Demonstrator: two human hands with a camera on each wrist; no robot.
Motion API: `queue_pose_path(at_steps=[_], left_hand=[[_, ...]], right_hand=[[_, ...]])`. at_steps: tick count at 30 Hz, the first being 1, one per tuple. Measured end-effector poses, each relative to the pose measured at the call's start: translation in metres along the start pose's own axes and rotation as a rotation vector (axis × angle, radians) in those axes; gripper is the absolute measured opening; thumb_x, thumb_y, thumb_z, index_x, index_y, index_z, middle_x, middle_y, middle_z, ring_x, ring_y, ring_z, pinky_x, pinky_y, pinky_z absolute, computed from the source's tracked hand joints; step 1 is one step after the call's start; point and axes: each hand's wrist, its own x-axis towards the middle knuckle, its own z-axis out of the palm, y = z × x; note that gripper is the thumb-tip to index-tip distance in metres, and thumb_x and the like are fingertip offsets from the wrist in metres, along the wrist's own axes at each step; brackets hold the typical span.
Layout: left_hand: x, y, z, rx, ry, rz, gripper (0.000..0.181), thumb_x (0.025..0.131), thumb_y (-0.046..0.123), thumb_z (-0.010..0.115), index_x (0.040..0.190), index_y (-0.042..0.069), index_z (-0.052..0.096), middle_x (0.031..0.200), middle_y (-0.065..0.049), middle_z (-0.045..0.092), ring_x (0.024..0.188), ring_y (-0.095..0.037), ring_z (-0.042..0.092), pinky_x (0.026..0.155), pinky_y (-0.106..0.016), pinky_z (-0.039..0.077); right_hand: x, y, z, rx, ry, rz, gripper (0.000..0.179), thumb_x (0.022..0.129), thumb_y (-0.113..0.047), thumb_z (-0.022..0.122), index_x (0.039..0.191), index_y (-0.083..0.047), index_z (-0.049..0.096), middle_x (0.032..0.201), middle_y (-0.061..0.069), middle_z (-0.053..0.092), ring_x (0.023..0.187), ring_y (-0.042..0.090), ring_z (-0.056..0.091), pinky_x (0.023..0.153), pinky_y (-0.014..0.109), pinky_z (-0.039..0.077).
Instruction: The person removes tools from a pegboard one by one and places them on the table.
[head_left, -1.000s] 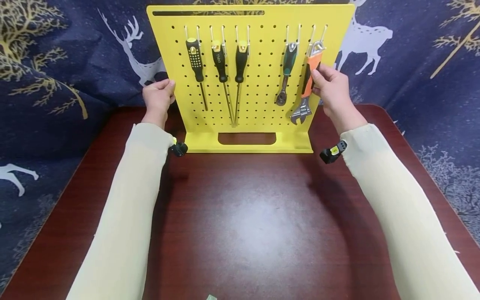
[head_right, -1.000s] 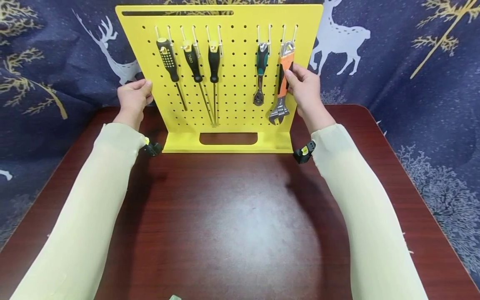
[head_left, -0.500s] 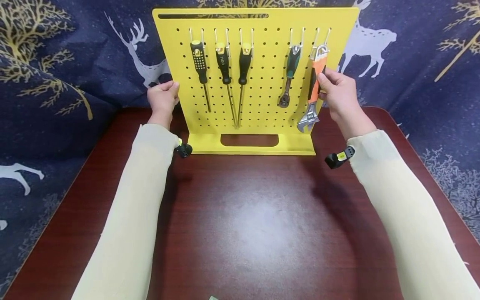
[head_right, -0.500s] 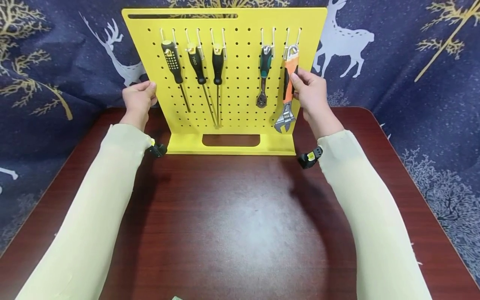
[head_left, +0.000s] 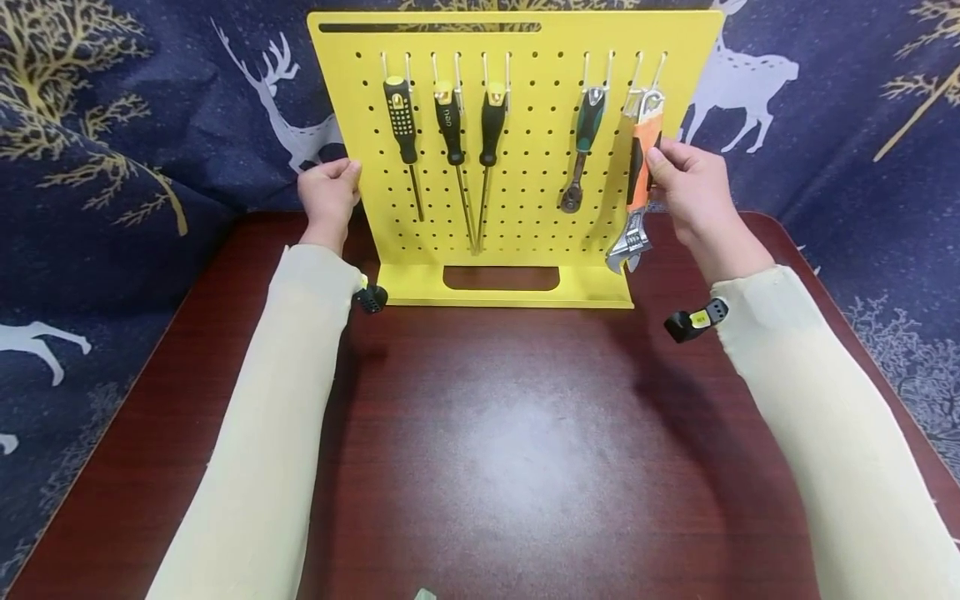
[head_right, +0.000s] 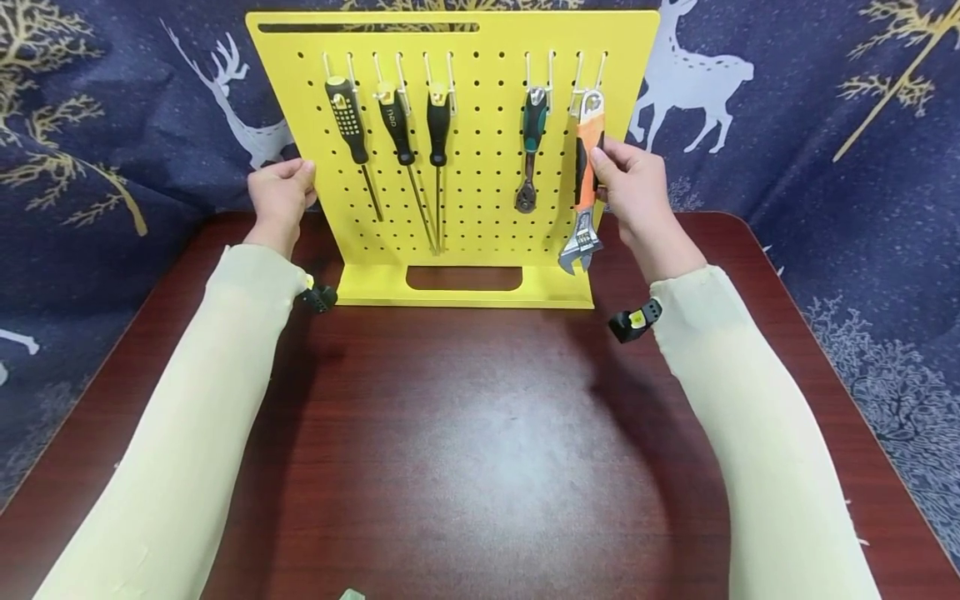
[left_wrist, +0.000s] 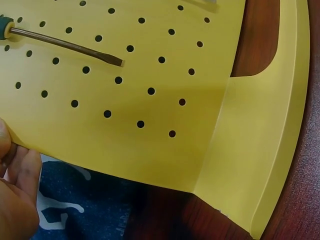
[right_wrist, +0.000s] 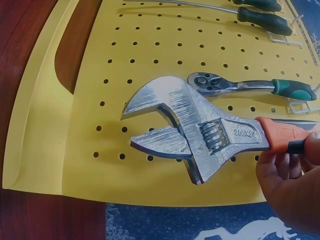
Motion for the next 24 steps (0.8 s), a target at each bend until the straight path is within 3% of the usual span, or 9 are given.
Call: queue_pose_path(at_steps=[3,14,19,24], left_hand=[[0.001,0.0013,-0.0004,-0.002,-0.01,-0.008,0.033,0.097,0.017,0.07,0.128,0.005,0.071,0.121,-0.007,0.068,0.084,-0.006,0.061,0.095,-0.026,0.057],[0.0026,0.0028,-0.002,0.003,-0.028,-0.026,0.032,0.097,0.017,0.07,0.127,0.006,0.072,0.114,-0.003,0.069,0.084,-0.005,0.062,0.1,-0.029,0.057],[0.0018,0.0011,-0.001,0.008,-0.017,-0.012,0.032,0.097,0.018,0.07,0.126,0.006,0.072,0.112,-0.002,0.069,0.08,-0.003,0.06,0.095,-0.027,0.058],[0.0012,-0.0006,0.0004,0.018,-0.009,0.01,0.031,0.098,0.019,0.07,0.125,0.005,0.073,0.099,0.002,0.067,0.076,-0.003,0.057,0.091,-0.027,0.057]], right_hand=[[-0.0017,-0.0006,-0.001,0.036,-0.018,-0.015,0.018,0.101,-0.012,0.062,0.095,-0.016,0.079,0.08,-0.008,0.074,0.074,0.004,0.07,0.065,0.017,0.058],[-0.0044,-0.0041,-0.0005,0.036,-0.014,0.024,0.018,0.1,-0.014,0.063,0.093,-0.018,0.079,0.078,-0.007,0.075,0.071,0.004,0.07,0.062,0.018,0.057],[-0.0052,-0.0046,-0.0001,0.04,-0.006,0.043,0.018,0.1,-0.014,0.063,0.092,-0.018,0.079,0.078,-0.007,0.074,0.072,0.004,0.069,0.063,0.017,0.057],[-0.0058,-0.0047,-0.0011,0.023,-0.002,0.037,0.019,0.1,-0.014,0.063,0.09,-0.019,0.078,0.076,-0.007,0.073,0.07,0.004,0.068,0.062,0.017,0.056]])
